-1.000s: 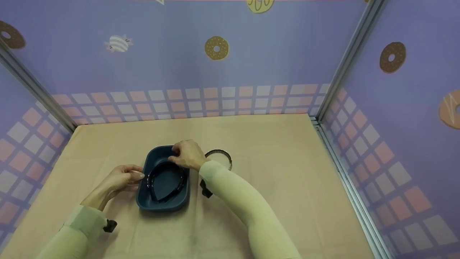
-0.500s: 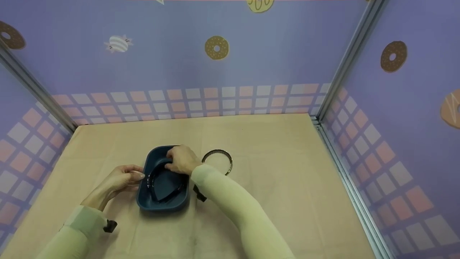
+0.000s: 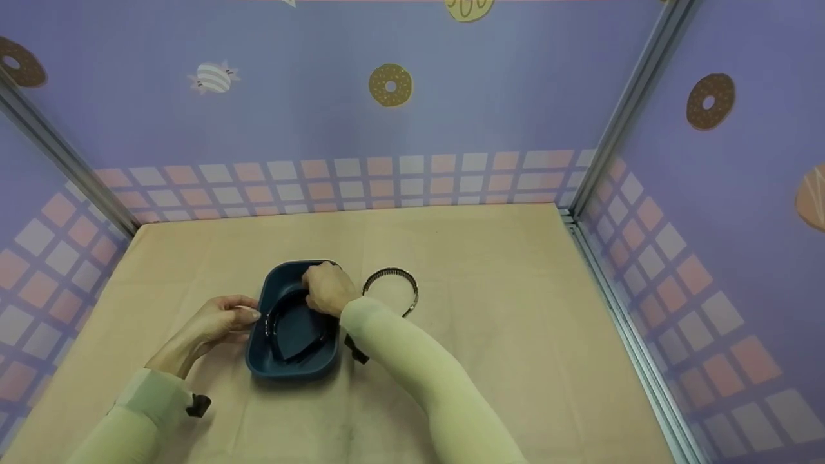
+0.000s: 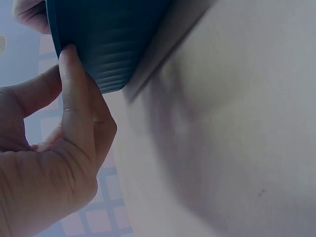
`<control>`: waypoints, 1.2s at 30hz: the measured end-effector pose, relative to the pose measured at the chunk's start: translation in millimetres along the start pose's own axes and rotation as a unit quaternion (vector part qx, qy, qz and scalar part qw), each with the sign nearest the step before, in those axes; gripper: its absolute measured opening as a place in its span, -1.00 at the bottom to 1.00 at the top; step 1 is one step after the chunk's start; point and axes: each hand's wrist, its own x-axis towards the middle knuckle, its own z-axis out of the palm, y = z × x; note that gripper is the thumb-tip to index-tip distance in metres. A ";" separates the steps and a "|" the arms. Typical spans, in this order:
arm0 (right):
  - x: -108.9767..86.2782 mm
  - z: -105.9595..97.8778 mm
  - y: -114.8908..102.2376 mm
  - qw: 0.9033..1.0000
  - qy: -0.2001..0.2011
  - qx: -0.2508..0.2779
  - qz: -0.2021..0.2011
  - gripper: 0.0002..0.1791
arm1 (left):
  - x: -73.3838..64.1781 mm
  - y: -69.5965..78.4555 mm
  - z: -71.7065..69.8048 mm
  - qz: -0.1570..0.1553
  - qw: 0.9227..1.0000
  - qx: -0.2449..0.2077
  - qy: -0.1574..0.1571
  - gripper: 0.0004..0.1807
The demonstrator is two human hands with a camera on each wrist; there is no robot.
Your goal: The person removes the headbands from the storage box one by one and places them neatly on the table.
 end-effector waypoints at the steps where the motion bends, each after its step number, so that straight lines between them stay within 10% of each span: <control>1: -0.1 -0.1 0.1 1.000 0.000 0.000 0.001 -0.76 | 0.1 0.3 0.4 -0.001 1.000 -0.002 0.000 -0.63; 36: -6.2 -9.2 -0.5 0.986 0.013 0.166 0.029 -0.80 | 0.0 0.5 0.6 -0.005 1.000 0.001 -0.002 -0.63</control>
